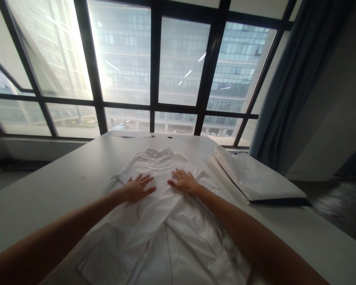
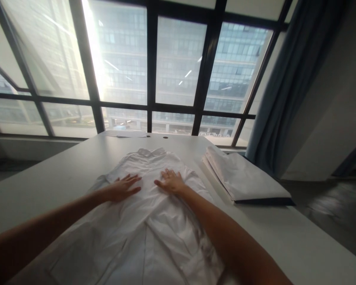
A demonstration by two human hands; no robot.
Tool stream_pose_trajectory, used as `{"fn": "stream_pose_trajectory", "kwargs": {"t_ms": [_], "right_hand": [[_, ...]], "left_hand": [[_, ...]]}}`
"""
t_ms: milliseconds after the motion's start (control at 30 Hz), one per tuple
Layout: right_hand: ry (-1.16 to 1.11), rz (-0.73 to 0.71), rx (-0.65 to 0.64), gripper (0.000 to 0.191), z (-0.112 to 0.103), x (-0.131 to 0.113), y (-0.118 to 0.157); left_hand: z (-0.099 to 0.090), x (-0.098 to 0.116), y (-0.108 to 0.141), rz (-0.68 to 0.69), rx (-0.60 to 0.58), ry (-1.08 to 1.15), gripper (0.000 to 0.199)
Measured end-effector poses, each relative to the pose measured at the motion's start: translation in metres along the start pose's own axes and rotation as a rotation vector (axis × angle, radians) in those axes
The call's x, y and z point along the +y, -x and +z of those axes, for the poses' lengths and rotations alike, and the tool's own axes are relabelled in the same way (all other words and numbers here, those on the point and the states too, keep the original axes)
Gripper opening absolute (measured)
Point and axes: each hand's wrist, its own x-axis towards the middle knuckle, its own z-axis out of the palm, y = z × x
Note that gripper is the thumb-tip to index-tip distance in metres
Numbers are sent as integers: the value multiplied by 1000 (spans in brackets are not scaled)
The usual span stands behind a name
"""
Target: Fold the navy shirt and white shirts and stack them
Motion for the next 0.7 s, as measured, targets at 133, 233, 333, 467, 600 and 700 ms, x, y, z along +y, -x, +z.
{"fn": "stream_pose_trajectory", "kwargs": {"t_ms": [133, 233, 333, 467, 600, 700], "right_hand": [[-32, -17, -40, 88, 2, -4, -1], [55, 27, 21, 82, -12, -5, -16], [153, 30, 214, 69, -24, -20, -17], [40, -110, 199, 60, -14, -52, 15], [-13, -178, 5, 65, -3, -59, 55], [-12, -115, -69, 74, -9, -41, 73]], "left_hand": [[9, 0, -4, 60, 18, -34, 72], [0, -2, -28, 42, 34, -45, 65], [-8, 8, -38, 31, 152, -93, 57], [5, 33, -10, 182, 168, -11, 53], [23, 47, 24, 279, 57, 4, 63], [18, 38, 26, 253, 21, 12, 72]]}}
